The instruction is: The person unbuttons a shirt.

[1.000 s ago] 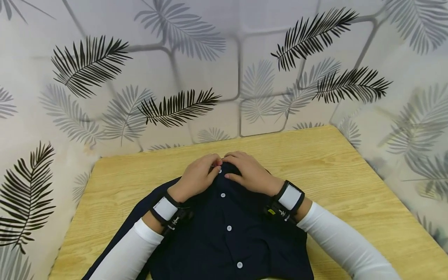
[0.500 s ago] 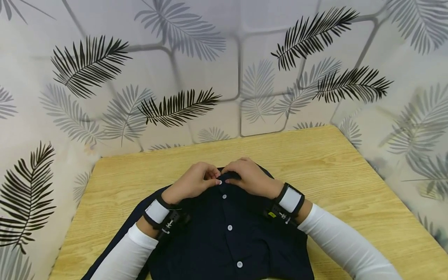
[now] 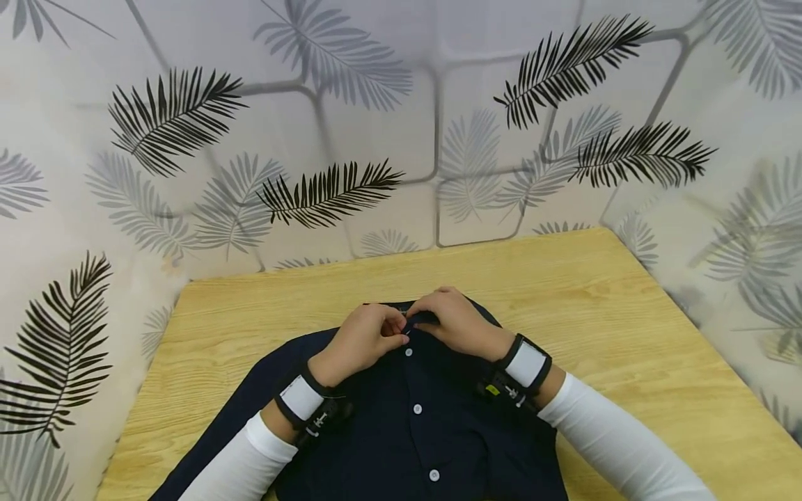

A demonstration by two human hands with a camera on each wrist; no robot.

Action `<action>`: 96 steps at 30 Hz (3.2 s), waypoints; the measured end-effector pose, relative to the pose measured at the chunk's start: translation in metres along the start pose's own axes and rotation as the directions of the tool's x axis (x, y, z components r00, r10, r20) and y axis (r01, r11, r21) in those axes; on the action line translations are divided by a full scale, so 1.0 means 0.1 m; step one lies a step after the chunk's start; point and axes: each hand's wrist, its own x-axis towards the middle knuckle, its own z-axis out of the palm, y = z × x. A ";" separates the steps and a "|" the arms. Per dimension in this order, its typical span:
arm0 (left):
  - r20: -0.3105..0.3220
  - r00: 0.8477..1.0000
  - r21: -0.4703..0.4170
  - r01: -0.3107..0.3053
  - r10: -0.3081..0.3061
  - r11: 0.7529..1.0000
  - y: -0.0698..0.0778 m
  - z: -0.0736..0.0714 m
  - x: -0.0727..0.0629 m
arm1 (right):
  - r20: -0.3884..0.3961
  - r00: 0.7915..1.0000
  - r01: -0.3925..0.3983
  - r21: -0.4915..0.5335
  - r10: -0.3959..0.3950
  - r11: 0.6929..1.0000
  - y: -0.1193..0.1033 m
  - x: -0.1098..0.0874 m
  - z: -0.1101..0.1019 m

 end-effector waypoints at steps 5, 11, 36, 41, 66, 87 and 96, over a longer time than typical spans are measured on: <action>-0.055 0.998 0.042 0.000 0.002 0.999 0.01 0.06 -0.01 | -0.003 1.000 -0.013 0.043 0.013 0.999 0.02 -0.02 0.05; -0.011 0.999 -0.109 0.030 -0.031 0.994 -0.10 0.05 0.00 | 0.044 0.997 -0.063 0.147 0.057 0.987 0.01 -0.02 0.09; 0.212 0.969 -0.318 -0.057 0.130 0.946 -0.26 -0.14 -0.01 | 0.132 0.991 -0.061 0.382 0.010 0.922 -0.03 0.07 0.00; 0.111 0.983 -0.173 -0.127 0.147 0.977 -0.22 -0.10 0.00 | 0.127 0.991 -0.094 0.404 0.046 0.910 -0.07 0.07 -0.01; -0.223 0.934 0.190 -0.239 0.279 0.952 -0.02 -0.11 -0.06 | 0.132 0.988 -0.143 0.557 0.083 0.818 -0.04 0.09 -0.06; -0.325 0.923 0.282 -0.113 0.205 0.953 -0.03 -0.07 0.08 | -0.137 0.983 -0.107 0.130 0.125 0.986 -0.06 0.11 -0.13; -0.011 1.000 -0.149 -0.026 0.025 0.989 -0.08 -0.04 -0.02 | -0.270 0.943 -0.135 0.223 0.195 0.965 0.01 0.11 -0.19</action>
